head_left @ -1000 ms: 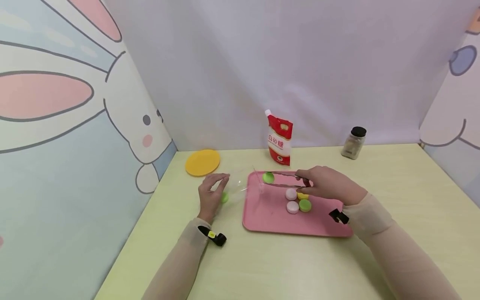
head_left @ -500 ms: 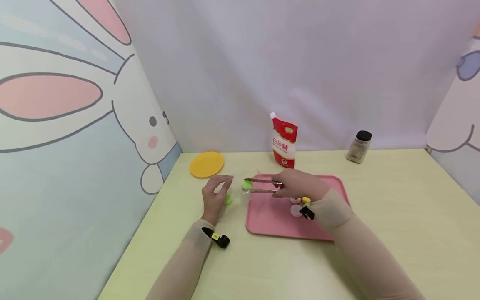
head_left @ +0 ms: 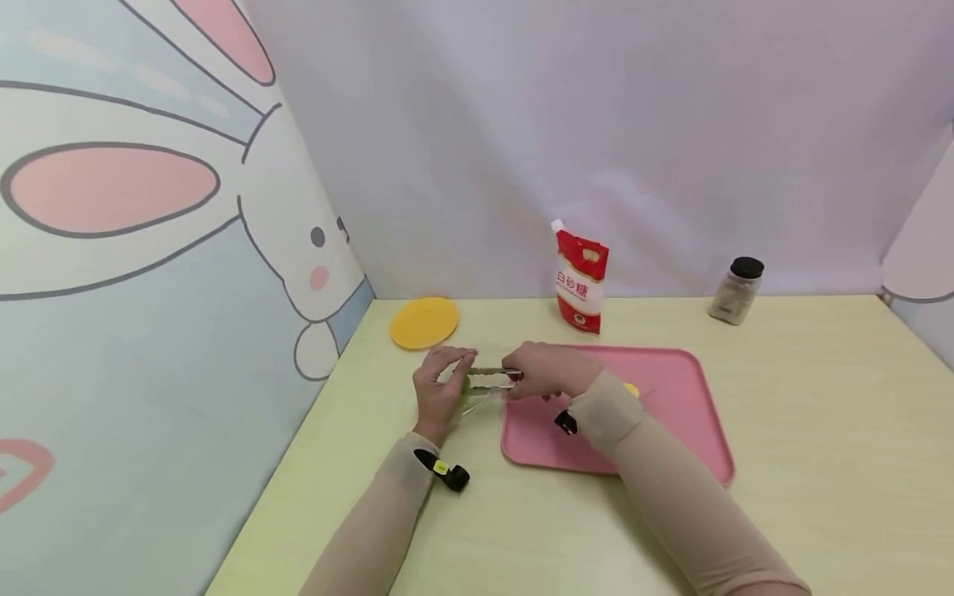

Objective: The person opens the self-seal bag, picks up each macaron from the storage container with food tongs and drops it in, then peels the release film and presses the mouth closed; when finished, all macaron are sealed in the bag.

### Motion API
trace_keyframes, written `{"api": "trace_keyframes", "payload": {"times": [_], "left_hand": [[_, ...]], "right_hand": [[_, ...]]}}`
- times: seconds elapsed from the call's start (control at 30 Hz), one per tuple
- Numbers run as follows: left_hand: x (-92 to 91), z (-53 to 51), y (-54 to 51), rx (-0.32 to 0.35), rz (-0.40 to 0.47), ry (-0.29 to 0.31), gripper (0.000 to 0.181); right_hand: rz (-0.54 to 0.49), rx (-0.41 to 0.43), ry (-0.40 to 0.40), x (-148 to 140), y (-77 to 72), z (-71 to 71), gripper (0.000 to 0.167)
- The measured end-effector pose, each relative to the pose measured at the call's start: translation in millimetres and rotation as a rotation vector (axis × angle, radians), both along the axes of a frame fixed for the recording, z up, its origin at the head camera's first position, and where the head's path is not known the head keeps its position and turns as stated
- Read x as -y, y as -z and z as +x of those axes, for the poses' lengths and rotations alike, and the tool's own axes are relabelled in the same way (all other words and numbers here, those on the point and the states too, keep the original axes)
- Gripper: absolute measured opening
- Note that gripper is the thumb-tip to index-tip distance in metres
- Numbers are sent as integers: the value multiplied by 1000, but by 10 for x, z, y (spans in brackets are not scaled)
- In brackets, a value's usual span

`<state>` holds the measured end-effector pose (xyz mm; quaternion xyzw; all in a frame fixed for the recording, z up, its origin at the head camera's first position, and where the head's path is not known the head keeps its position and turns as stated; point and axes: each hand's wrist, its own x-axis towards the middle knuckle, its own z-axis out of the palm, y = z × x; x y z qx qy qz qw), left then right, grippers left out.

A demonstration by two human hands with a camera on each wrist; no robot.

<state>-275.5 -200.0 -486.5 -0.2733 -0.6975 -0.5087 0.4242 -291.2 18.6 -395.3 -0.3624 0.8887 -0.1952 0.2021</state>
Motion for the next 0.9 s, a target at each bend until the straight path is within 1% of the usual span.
{"api": "trace_keyframes", "payload": {"times": [0.13,0.23,0.43,0.53,0.63,0.7,0.8,0.9], "left_hand": [[9,-3,5,-11,-14,-5,19],[4,14,-16,-11,-23,-12,19],[-46,61,-109,-11,-7,7,15],[-57,65,-130,-11,-1,18,15],[-43,29,-102,-16,-7,11,16],[-25,2,-69,-16,-12,2,17],[-4,-16,-28,-4,-11,-3,19],[0,-11,-5,12,-8,7,19]], "right_hand": [[-8,13,4,38,49,5,14],[-6,-3,17,49,73,-6,14],[-6,-82,33,38,71,-45,17],[-1,-134,42,29,62,-51,18],[3,-162,62,15,48,-51,21],[2,-162,64,5,43,-50,22],[-12,-142,46,-3,43,-46,22],[-10,-131,24,-6,60,-44,20]]}}
